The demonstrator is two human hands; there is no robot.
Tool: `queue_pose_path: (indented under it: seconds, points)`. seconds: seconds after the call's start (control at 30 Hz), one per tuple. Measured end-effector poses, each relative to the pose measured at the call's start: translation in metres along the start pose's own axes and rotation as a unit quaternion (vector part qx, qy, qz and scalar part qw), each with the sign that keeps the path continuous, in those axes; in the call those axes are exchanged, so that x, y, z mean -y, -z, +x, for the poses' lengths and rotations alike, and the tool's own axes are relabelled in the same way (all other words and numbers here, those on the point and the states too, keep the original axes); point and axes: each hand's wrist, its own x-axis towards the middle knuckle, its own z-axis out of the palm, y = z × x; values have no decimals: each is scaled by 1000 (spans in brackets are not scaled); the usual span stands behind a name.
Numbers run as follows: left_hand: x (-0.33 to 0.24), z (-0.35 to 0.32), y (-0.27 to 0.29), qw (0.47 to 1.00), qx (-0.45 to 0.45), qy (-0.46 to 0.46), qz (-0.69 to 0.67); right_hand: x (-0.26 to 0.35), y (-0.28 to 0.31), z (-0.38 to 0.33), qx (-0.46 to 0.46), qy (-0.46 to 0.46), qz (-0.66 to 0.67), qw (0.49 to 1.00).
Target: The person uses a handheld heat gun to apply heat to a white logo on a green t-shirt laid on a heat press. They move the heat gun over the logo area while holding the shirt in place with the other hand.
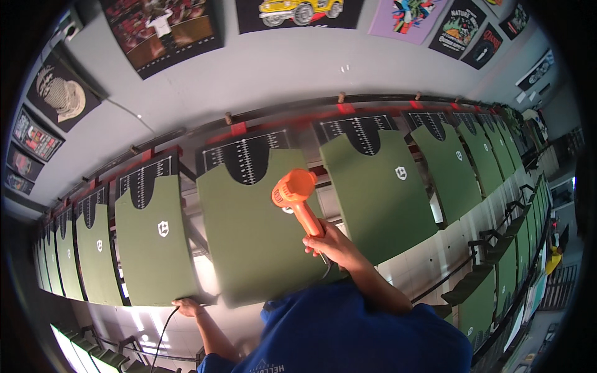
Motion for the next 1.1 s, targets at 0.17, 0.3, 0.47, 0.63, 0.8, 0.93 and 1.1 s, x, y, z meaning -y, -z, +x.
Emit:
queue_pose_path:
  seconds: [0.17,0.3,0.47,0.63,0.8,0.93,1.1]
  points:
    - [45,29,15,897,-14,-302,321,-13,75,-48,25,8,152,988]
    - [58,-53,29,977,27,-15,-211,-24,175,-90,26,11,166,986]
    - [79,-275,66,974,74,18,-213,-14,298,-143,10,-21,78,997]
    - [64,-435,97,965,90,-44,-242,12,396,-163,-19,-21,16,999]
    - [52,-468,113,947,125,-7,-296,46,426,-130,-59,-41,-30,997]
    - [49,-432,134,914,153,23,-376,61,417,-107,-86,-46,-27,995]
    - [20,-391,175,950,127,-27,-282,62,409,-87,-105,-48,-62,991]
